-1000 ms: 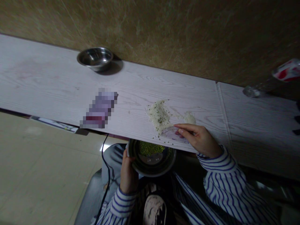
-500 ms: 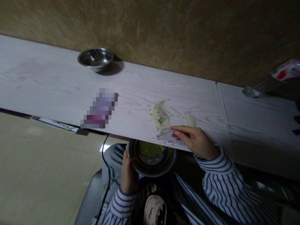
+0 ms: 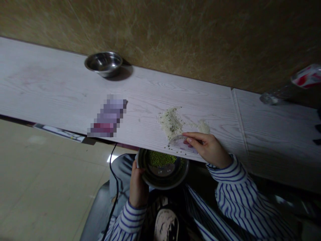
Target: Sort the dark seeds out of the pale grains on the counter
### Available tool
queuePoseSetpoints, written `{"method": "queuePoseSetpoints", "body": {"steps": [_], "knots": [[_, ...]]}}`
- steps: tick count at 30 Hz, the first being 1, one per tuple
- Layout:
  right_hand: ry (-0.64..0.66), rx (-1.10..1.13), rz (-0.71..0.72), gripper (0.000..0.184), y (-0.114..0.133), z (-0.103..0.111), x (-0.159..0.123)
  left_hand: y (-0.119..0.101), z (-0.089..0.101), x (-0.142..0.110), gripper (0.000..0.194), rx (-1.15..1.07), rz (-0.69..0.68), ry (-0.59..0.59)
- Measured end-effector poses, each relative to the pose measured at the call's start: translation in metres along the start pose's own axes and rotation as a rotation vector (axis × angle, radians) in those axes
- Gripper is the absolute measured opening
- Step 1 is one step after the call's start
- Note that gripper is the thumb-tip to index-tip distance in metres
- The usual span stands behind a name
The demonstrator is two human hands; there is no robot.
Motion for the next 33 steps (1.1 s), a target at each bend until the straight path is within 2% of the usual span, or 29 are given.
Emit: {"method": "queuePoseSetpoints", "body": {"steps": [14,18,27,33], "knots": [[0.048,0.018,-0.01,0.032,0.0044,-0.0055,0.0021,-0.0048,-0.0012,-0.0022,0.056,-0.036,0.025,-0.042],[0.024,0.002,-0.011,0.031,0.0035,-0.0043,0.0027,-0.0019,0.0013,-0.0009,0.053,-0.021,0.01,-0.011],[0.019,0.024,-0.014,0.033,-0.0009,-0.0083,0.0034,-0.0025,0.0,-0.0024,0.05,-0.022,0.018,-0.023],[-0.031,0.025,-0.012,0.033,-0.0029,-0.0015,0.0028,-0.0041,-0.0008,-0.0028,0.053,-0.032,0.011,-0.015]]}}
Point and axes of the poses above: each hand's wrist, its own x-axis towards the middle knuckle, its own z-axis out of the back of the hand, y = z × x, the point moved 2 cm from there along x, towards the middle knuckle, and after that the axes turned 4 degrees about x, right-handed, at the moved point
